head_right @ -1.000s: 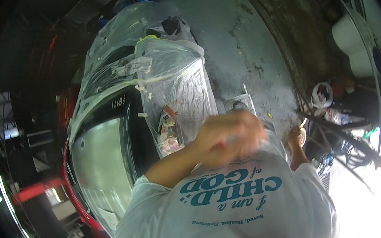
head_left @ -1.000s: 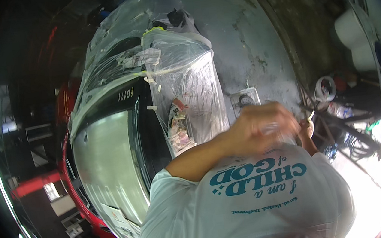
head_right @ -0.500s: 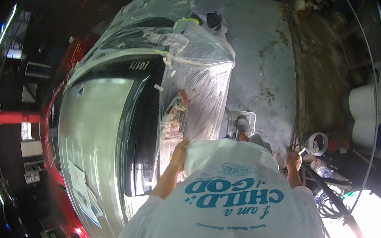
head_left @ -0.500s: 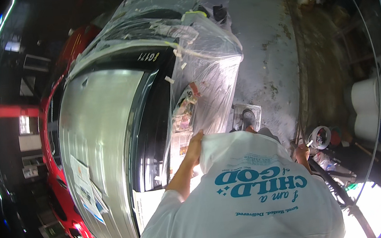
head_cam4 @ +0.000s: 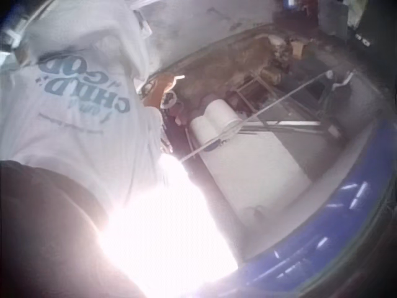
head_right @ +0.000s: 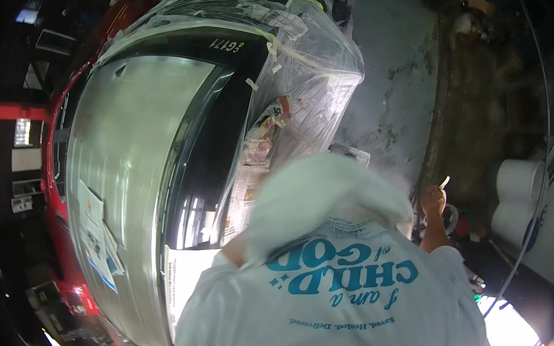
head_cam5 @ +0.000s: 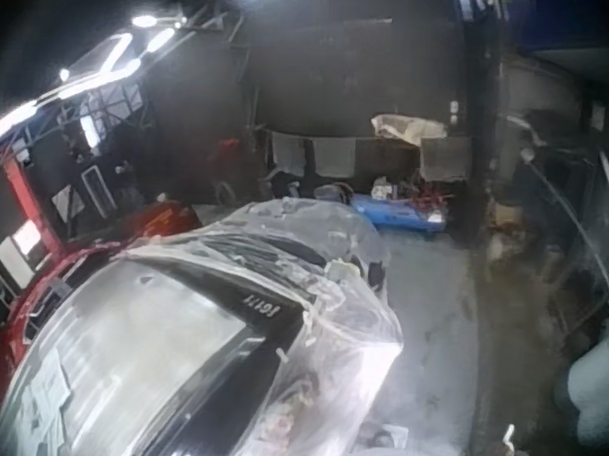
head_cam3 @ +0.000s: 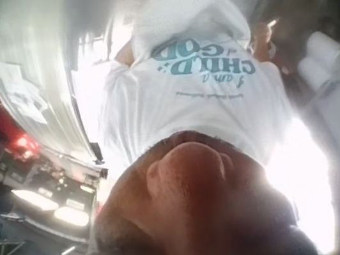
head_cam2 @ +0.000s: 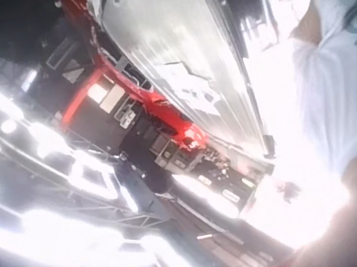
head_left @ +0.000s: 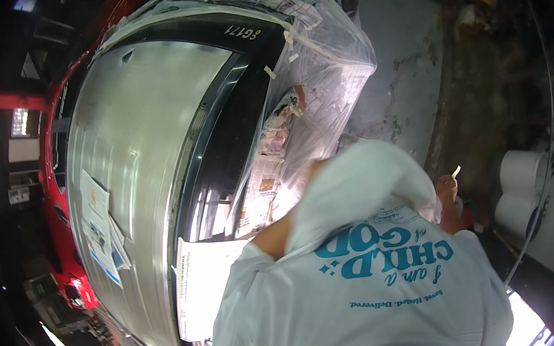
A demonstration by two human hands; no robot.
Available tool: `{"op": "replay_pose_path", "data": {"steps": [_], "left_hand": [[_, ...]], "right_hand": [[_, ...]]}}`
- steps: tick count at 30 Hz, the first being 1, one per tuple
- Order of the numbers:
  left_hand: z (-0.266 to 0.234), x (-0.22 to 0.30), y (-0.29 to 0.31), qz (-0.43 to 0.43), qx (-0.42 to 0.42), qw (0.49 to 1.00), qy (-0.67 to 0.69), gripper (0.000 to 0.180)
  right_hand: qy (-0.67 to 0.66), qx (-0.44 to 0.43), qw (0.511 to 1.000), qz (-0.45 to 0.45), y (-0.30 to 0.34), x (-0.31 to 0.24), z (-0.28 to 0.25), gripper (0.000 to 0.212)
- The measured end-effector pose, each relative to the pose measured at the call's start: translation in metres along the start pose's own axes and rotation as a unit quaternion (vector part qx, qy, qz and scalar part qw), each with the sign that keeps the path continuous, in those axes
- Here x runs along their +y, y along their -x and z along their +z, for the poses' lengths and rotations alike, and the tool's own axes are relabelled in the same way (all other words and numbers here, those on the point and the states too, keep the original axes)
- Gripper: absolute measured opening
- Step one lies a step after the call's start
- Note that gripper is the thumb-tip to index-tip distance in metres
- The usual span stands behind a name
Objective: The person covers the rear window of a car with newspaper sheets and secures them with masking tape. They then use a scraper tool to smooth the tape and remove excess material from the window's edge.
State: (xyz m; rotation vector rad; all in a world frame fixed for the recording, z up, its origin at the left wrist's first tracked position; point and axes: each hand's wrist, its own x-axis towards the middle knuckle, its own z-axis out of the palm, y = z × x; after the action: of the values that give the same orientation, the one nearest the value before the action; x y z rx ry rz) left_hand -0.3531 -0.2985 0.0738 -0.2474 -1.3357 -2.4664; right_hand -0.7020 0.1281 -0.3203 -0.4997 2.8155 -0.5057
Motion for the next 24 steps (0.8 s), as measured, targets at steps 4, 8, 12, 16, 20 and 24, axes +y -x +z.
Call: {"op": "replay_pose_path", "data": {"steps": [4, 8, 12, 16, 20, 24], "left_hand": [[0.033, 0.023, -0.016, 0.07, -0.093, 0.992, 0.04, 0.018], [0.055, 0.02, -0.021, 0.115, -0.101, 0.985, 0.077, 0.016], [0.067, -0.007, -0.037, 0.161, -0.089, 0.978, 0.098, 0.014], [0.074, -0.018, -0.066, 0.204, -0.027, 0.975, 0.085, 0.012], [0.058, -0.03, -0.105, 0.215, 0.02, 0.974, 0.061, 0.011], [0.042, -0.039, -0.148, 0.237, 0.057, 0.969, 0.03, 0.011]], "right_hand": [[-0.023, 0.009, 1.0, -0.009, -0.01, -0.044, -0.008, 0.022], [0.071, -0.066, 0.995, -0.019, -0.009, -0.05, -0.004, 0.025], [0.079, -0.087, 0.993, -0.025, -0.058, -0.056, 0.025, 0.026], [0.081, -0.128, 0.983, -0.102, -0.113, -0.05, 0.07, 0.026], [0.01, -0.151, 0.982, -0.114, -0.182, -0.105, 0.099, 0.025], [0.013, -0.19, 0.978, -0.086, -0.205, -0.203, 0.08, 0.025]]}}
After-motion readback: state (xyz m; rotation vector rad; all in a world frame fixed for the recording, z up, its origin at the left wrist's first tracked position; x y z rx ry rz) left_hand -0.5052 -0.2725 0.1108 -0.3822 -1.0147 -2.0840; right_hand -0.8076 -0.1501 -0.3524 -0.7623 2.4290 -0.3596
